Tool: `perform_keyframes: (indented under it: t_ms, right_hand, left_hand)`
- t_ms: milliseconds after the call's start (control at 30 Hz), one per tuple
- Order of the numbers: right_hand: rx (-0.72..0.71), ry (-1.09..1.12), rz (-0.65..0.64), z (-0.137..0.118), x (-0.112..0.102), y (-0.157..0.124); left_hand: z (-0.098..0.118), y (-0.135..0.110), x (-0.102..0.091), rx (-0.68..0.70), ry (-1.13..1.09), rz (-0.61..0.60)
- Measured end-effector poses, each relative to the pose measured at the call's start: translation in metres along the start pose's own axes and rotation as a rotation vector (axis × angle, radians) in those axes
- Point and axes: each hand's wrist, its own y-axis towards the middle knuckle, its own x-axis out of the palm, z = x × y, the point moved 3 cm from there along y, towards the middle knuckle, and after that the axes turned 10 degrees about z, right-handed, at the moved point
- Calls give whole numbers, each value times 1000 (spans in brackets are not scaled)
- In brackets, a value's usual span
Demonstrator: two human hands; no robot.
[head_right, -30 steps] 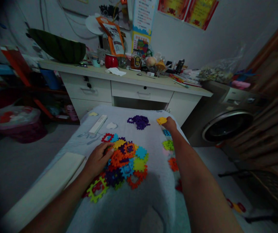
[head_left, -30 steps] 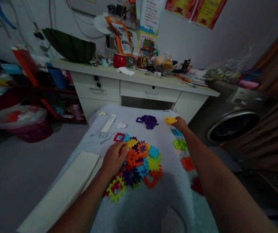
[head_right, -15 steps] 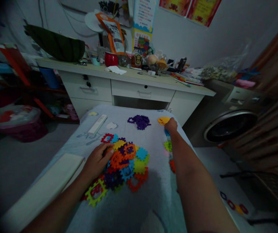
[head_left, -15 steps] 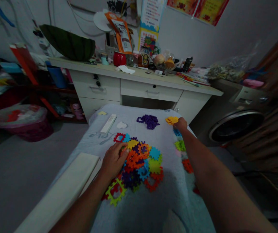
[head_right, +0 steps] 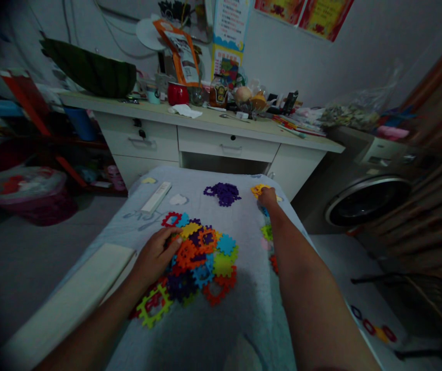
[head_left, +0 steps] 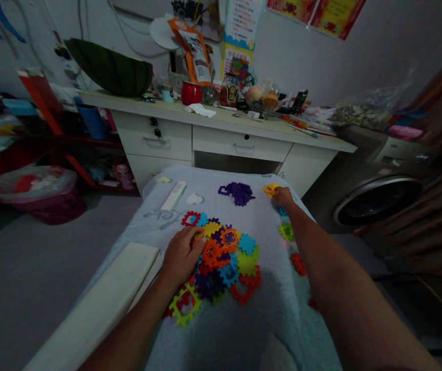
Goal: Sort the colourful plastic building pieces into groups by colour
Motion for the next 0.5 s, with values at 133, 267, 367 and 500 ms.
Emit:
perform_keyframes:
  t_ms: [133,267,367,500]
  right_hand:
    - [60,-59,-54,0,5,-2]
    - [69,-98,-63,0,6,-5]
    - [47,-73,-109,-1,5,-9]
    - [60,-50,-114,-4,-4,-14]
  left_hand:
    - [-1,0,1,-5,0,-13]
    - [-3,0,2,-6,-2,-30]
    - [-3,-1,2,7,-8,-23]
    - [-3,0,2,9,-8,-7]
